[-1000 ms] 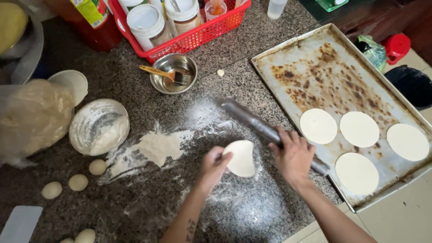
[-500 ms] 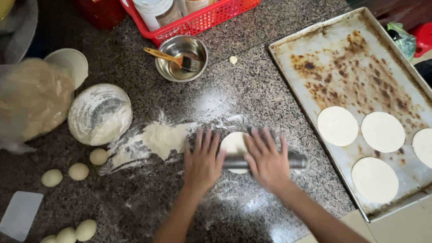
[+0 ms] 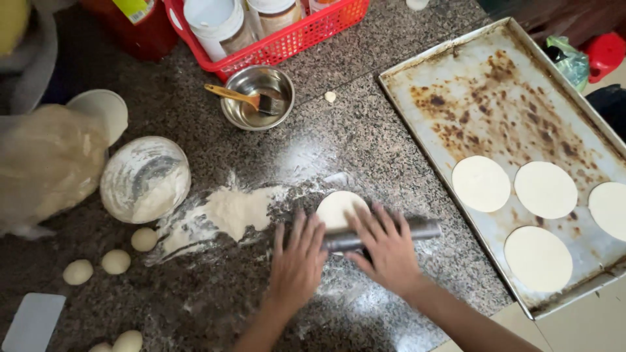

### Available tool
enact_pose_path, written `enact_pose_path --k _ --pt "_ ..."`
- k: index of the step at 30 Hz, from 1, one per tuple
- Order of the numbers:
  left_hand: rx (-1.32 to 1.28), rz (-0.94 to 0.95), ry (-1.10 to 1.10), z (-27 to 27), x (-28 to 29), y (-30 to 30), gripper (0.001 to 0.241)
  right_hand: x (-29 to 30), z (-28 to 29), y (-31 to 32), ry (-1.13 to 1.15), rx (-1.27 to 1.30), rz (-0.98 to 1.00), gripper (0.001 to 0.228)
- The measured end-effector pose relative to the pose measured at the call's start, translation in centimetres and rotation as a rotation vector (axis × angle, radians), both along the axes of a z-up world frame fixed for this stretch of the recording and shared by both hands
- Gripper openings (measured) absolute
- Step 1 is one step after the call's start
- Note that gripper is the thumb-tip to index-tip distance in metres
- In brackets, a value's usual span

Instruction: Rolling out small portions of dough into flat circles and placing them on a tray.

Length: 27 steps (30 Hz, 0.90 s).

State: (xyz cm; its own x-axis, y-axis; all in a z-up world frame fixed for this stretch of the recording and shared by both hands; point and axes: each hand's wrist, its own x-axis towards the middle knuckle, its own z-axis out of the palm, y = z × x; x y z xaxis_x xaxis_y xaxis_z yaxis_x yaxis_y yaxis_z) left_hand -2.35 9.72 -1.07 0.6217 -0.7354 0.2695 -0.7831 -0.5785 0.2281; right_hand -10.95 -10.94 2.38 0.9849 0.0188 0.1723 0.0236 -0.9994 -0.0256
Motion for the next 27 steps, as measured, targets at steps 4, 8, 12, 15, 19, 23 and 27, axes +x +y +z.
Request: enact_pose_path --k 4,8,12,15,19,23,27 --pt "-0.006 -0.122 0.073 -1.5 -2.4 1.5 0.056 -2.7 0.3 -1.8 0.435 0.011 -0.003 0.067" --pt "-0.160 -0.079 0.139 -2.1 0.0 -1.8 0.048 -2.7 2.0 -3.0 0.402 0.149 -0.423 0.061" --pt "-0.107 0.144 0.244 -1.0 1.8 -7.4 0.070 -2.8 2.8 -5.4 0.220 0.216 -0.770 0.065" --pt "0.075 0.276 0.540 4.5 2.5 -10.1 0.060 -4.1 1.3 -7.0 0.056 0.203 -0.755 0.065" --pt "0.208 0.489 0.814 2.8 3.1 -11.7 0.054 -4.3 2.0 -7.4 0.119 0.215 -0.809 0.064" --pt "-0.036 0.264 1.362 3.9 1.6 -10.1 0.034 -3.5 2.3 -7.2 0.059 0.224 -0.789 0.065" --pt "-0.382 0.438 1.449 3.3 0.7 -6.5 0.037 -1.6 3.1 -5.9 0.059 0.202 -0.691 0.064"
